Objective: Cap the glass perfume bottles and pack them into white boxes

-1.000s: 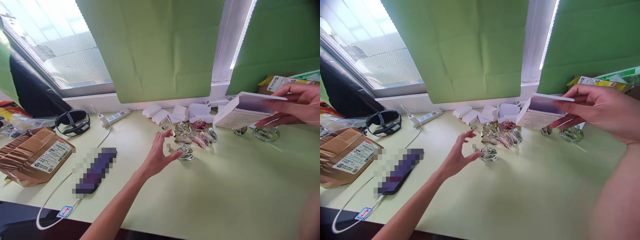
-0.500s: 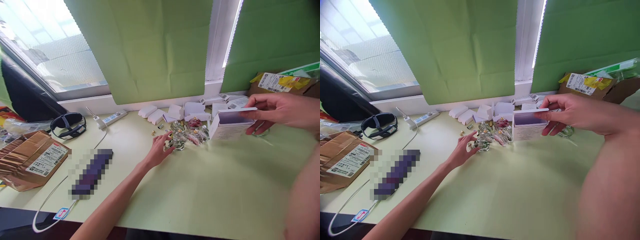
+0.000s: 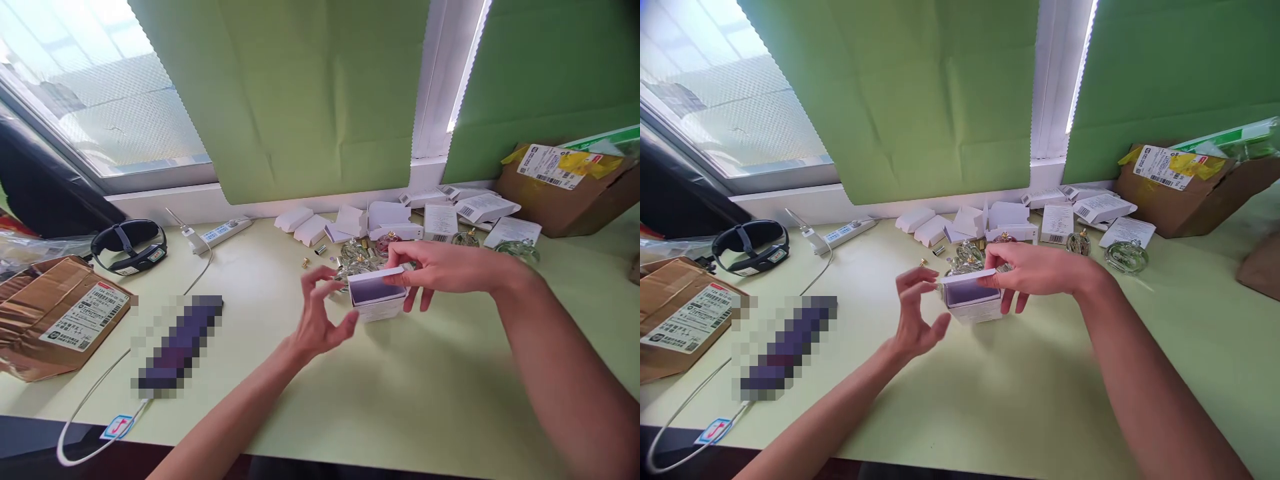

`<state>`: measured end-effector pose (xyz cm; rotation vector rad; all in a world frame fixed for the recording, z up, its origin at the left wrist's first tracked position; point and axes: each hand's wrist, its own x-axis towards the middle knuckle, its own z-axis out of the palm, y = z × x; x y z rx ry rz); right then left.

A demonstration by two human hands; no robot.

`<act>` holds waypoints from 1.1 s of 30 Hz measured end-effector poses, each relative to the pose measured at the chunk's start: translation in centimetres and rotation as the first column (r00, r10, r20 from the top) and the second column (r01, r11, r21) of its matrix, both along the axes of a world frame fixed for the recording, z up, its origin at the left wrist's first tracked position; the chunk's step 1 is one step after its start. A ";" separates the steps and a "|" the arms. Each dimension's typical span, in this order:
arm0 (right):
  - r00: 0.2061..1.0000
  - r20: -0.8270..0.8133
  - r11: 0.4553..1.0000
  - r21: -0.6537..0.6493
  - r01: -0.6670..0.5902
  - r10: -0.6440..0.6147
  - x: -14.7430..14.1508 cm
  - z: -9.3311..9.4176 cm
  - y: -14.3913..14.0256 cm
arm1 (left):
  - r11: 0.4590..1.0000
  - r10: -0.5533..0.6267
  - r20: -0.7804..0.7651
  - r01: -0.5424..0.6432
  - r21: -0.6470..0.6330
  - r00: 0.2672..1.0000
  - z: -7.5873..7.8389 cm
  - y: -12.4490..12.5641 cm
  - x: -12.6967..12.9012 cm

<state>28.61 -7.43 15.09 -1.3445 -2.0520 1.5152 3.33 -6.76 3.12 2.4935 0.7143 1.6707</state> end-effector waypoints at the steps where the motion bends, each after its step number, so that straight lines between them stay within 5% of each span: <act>1: 0.999 -0.036 1.000 0.001 0.010 -0.010 0.0 -0.8 -0.2 | 0.999 -0.032 -0.026 0.032 0.010 0.999 -0.1 -0.5 0.6; 6: 0.962 -0.259 0.995 0.022 0.095 -0.086 0.7 -5.0 -1.8 | 0.988 -0.115 -0.190 0.092 -0.127 0.975 -0.9 -1.5 2.3; 9: 0.938 -0.344 0.999 0.008 0.036 -0.031 0.9 -7.0 -2.7 | 0.987 -0.132 -0.189 0.111 -0.120 0.973 -1.6 -1.7 2.2; 15: 0.979 -0.204 0.973 0.229 0.042 0.006 -0.2 -8.3 -3.9 | 0.978 -0.206 -0.173 0.195 -0.078 0.963 -2.1 -2.2 1.7; 19: 0.988 -0.157 0.896 0.440 0.061 0.010 -0.8 -8.7 -4.1 | 0.963 -0.254 -0.166 0.232 -0.139 0.953 -2.1 -2.4 1.7; 25: 0.989 -0.138 0.851 0.525 0.031 0.050 -0.6 -9.5 -3.8 | 0.815 -0.331 -0.037 0.266 -0.515 0.943 -2.3 -2.5 1.6; 33: 0.991 -0.134 0.844 0.532 0.060 0.014 -0.3 -9.6 -4.1 | 0.703 -0.399 0.068 0.353 -0.618 0.914 -1.8 -2.7 1.5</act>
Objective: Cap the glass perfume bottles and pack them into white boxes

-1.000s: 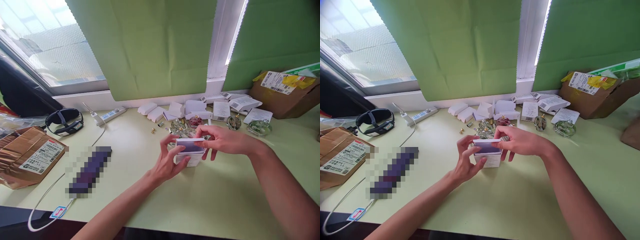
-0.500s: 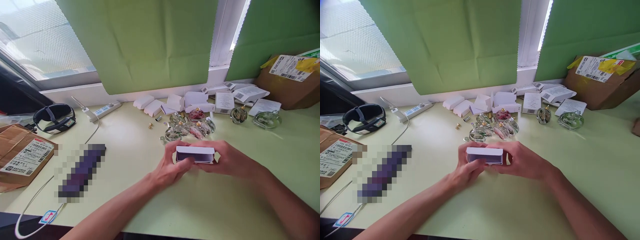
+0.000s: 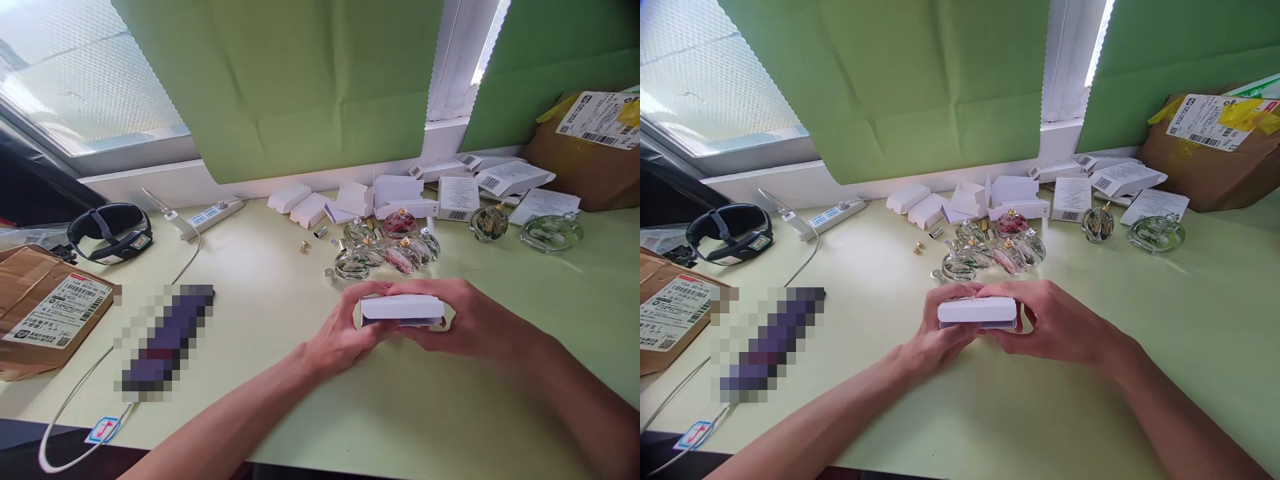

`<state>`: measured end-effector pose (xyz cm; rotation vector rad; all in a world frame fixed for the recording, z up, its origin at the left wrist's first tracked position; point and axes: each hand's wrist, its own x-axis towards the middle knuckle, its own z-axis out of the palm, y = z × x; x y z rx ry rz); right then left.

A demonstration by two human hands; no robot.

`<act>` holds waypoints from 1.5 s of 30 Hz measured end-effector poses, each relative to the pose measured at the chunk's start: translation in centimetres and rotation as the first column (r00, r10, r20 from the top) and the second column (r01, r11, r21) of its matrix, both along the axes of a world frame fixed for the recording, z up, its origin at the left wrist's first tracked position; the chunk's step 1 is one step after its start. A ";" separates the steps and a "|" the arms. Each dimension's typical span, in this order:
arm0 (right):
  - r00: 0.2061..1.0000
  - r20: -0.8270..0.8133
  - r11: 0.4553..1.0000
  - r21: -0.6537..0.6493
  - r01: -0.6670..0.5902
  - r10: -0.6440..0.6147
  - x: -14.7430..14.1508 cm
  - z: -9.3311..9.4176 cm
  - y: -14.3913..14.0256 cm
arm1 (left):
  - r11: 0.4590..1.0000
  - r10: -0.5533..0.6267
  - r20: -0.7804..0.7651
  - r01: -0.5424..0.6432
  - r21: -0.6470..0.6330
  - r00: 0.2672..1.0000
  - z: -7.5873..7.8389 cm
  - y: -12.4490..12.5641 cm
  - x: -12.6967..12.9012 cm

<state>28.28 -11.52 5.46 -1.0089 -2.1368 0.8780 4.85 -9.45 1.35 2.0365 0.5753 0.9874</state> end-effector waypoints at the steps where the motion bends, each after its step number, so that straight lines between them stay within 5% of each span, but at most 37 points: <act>1: 1.000 0.011 1.000 -0.017 0.006 -0.006 0.0 0.1 -0.1 | 1.000 0.002 -0.007 -0.002 0.008 1.000 0.0 0.0 0.0; 7: 1.000 0.018 0.994 -0.107 0.016 -0.015 0.0 1.1 -0.3 | 0.925 0.052 0.009 -0.052 0.377 0.999 -0.3 0.4 0.2; 10: 0.999 -0.020 0.992 -0.125 0.034 -0.036 -0.1 1.1 -0.1 | 0.887 0.073 0.022 -0.075 0.455 0.997 -0.3 0.6 0.2; 21: 0.994 -0.082 0.969 -0.241 0.047 -0.068 -0.4 -0.2 0.3 | 0.851 0.151 0.041 -0.151 0.504 0.988 0.2 0.8 0.0; 33: 0.954 -0.205 0.903 -0.413 0.117 -0.217 -0.7 -0.2 0.4 | 0.876 0.179 0.046 -0.181 0.448 0.983 0.4 1.2 -0.1; 45: 0.953 -0.219 0.946 -0.290 0.143 -0.211 -0.8 -1.0 0.4 | 0.848 0.229 0.073 -0.236 0.475 0.971 0.6 1.1 -0.1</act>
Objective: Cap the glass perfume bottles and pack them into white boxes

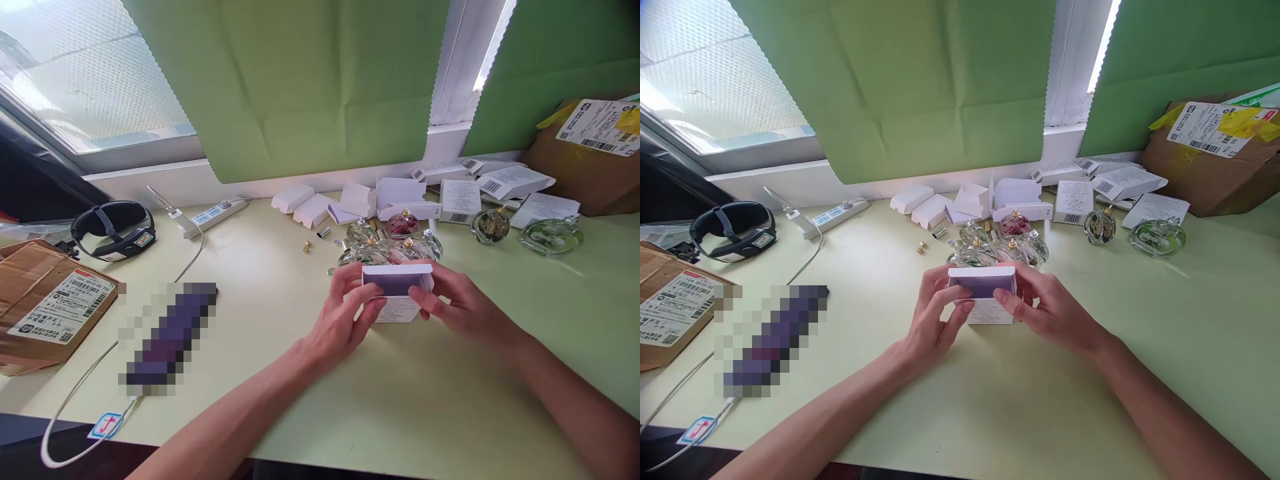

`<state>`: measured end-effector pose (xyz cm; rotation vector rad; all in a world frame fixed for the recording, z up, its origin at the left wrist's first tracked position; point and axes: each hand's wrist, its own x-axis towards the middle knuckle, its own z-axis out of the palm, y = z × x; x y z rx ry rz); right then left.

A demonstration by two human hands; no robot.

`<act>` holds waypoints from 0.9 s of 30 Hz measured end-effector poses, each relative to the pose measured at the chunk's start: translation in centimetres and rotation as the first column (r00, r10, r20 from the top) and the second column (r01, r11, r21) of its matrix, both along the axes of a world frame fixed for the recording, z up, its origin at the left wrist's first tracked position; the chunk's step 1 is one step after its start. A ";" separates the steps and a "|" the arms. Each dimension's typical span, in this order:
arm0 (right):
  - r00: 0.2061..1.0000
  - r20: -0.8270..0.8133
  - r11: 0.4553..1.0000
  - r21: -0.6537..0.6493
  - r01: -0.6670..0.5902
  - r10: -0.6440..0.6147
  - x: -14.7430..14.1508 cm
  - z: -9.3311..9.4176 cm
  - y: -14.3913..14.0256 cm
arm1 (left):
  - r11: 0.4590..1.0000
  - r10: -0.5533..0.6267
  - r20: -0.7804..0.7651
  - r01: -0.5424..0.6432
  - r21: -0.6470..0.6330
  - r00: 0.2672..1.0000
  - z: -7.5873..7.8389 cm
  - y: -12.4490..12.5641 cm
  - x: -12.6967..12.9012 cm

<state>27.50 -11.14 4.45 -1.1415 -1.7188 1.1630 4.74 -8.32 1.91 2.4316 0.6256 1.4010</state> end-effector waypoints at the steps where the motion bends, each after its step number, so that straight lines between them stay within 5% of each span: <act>1: 1.000 0.004 1.000 0.018 0.014 -0.014 0.0 0.0 0.0 | 1.000 0.007 0.005 -0.007 0.006 1.000 0.0 0.0 0.0; 21: 0.991 -0.077 0.990 0.084 0.113 -0.107 0.3 -0.1 -0.1 | 1.000 0.019 -0.098 -0.020 -0.003 0.995 0.3 -0.1 -0.4; 25: 0.978 -0.079 0.979 0.059 0.197 -0.193 0.6 0.7 0.0 | 0.994 0.051 0.059 -0.057 0.095 0.997 1.1 0.6 -0.9; 27: 0.973 -0.075 0.972 0.070 0.224 -0.219 0.9 0.8 0.0 | 0.987 0.142 0.167 -0.151 0.046 0.976 1.1 1.3 -1.2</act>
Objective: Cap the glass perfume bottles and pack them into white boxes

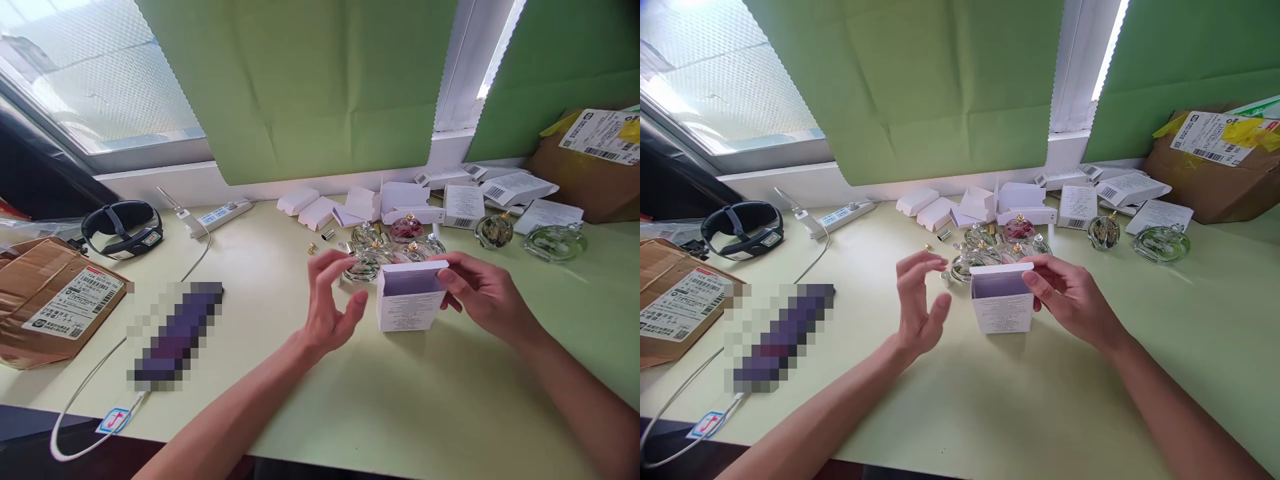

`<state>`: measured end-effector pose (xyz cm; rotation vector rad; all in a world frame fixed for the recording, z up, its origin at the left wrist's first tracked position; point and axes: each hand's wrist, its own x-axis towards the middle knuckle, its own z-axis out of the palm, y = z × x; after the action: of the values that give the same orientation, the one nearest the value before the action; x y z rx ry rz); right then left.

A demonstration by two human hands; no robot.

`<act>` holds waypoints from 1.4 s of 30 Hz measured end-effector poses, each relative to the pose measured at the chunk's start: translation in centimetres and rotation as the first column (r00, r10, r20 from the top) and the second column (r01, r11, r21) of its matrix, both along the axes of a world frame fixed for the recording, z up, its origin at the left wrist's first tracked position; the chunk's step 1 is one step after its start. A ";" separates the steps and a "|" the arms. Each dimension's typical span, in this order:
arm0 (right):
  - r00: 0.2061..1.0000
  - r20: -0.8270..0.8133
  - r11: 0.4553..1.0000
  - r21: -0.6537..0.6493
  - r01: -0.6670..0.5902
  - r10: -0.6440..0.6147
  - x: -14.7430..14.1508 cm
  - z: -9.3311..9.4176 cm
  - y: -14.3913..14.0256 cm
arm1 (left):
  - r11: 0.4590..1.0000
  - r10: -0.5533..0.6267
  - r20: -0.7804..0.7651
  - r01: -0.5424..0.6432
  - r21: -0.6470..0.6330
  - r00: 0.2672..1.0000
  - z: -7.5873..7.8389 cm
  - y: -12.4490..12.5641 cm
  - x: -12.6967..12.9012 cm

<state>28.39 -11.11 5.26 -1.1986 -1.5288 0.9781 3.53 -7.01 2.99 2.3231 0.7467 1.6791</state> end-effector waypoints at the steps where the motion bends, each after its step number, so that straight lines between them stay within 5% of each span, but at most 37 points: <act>1: 1.000 0.003 1.000 0.014 0.002 -0.002 0.1 -0.1 0.1 | 0.997 0.051 0.017 -0.050 -0.051 0.999 -0.1 0.4 -0.2; 6: 0.998 0.039 0.998 0.049 -0.049 0.047 0.5 -0.6 0.2 | 0.893 0.134 -0.303 -0.248 -0.377 0.943 -1.2 2.3 -0.8; 11: 0.999 0.009 0.975 0.216 -0.050 0.049 0.6 -0.4 0.3 | 0.839 0.101 -0.422 -0.305 -0.450 0.901 -1.7 3.1 -1.1; 15: 0.995 -0.092 0.944 0.321 0.073 -0.045 0.6 -0.1 0.5 | 0.810 0.136 -0.376 -0.322 -0.490 0.916 -1.6 3.3 -1.2; 20: 0.958 -0.130 0.923 0.260 0.283 -0.256 0.6 0.8 0.6 | 0.823 0.125 -0.264 -0.249 -0.511 0.956 -1.9 3.3 -1.2; 31: 0.913 -0.117 0.877 0.256 0.407 -0.390 2.7 1.7 2.3 | 0.848 0.215 0.100 -0.135 -0.512 0.971 -0.2 3.1 -1.5; 34: 0.919 0.103 0.905 0.244 0.348 -0.381 3.0 4.6 4.2 | 0.871 0.192 0.190 -0.078 -0.484 0.963 0.0 3.0 -1.5; 37: 0.891 0.447 0.995 0.093 0.036 -0.074 1.9 7.7 6.0 | 0.878 0.171 0.217 -0.049 -0.476 0.961 -0.2 3.0 -1.4; 42: 0.845 0.488 0.971 -0.024 -0.236 0.217 -1.7 8.7 7.9 | 0.851 0.163 0.229 -0.019 -0.525 0.960 -0.3 2.8 -1.2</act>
<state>26.65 -3.25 13.97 -1.3245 -2.1216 0.8235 2.36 -4.25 2.68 1.6783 1.1037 1.5355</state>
